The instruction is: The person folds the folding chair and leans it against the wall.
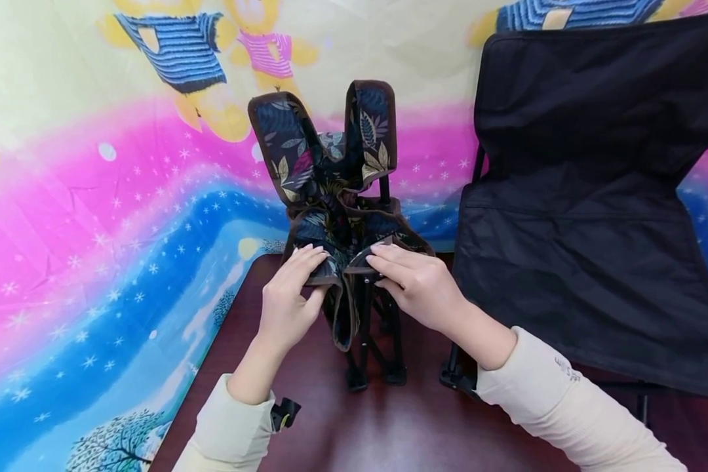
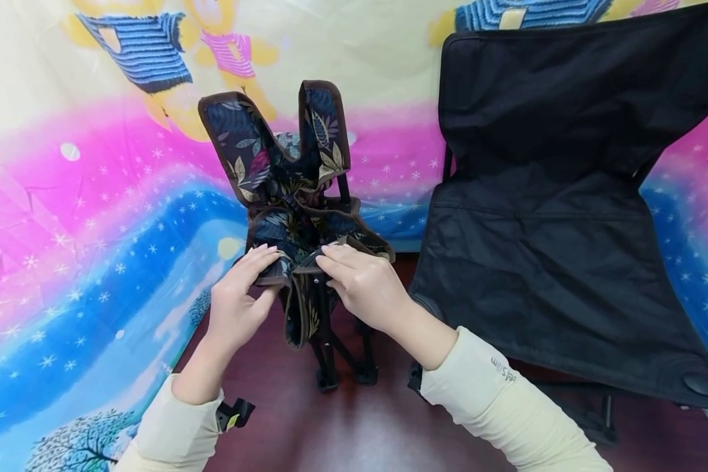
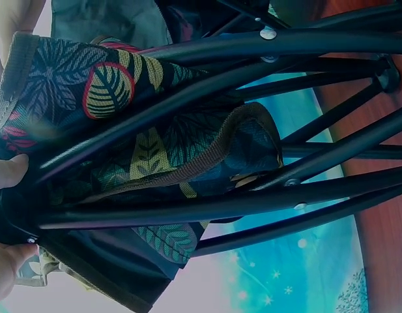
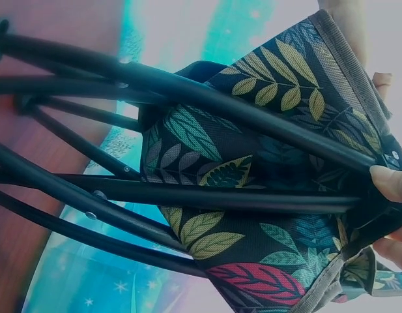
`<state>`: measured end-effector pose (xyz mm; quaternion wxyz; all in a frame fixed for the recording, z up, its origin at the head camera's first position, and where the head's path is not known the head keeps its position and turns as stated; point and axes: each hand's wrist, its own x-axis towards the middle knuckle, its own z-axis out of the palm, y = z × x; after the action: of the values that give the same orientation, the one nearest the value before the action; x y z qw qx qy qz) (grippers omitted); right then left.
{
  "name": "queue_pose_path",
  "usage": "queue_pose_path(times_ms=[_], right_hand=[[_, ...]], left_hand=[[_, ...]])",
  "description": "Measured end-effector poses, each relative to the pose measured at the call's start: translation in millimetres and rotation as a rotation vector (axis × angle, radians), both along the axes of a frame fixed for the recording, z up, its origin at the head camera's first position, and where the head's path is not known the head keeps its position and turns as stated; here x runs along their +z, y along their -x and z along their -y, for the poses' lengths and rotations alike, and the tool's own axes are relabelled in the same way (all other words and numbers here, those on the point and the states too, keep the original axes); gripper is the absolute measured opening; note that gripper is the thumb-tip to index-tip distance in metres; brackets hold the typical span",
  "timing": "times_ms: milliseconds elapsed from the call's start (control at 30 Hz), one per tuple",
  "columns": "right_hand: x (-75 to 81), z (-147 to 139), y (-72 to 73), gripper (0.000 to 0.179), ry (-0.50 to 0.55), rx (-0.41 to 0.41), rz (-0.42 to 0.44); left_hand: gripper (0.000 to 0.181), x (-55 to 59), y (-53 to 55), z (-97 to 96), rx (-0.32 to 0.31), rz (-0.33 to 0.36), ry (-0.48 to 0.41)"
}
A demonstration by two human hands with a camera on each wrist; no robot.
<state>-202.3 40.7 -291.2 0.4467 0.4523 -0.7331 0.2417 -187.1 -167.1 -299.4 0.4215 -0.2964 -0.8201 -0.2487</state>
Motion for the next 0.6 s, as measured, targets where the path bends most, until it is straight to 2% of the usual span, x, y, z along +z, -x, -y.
queue_pose_path(times_ms=[600], right_hand=[[2.4, 2.7, 2.4, 0.039, 0.012, 0.01, -0.005]], left_hand=[[0.033, 3.3, 2.5, -4.8, -0.035, -0.008, -0.009]])
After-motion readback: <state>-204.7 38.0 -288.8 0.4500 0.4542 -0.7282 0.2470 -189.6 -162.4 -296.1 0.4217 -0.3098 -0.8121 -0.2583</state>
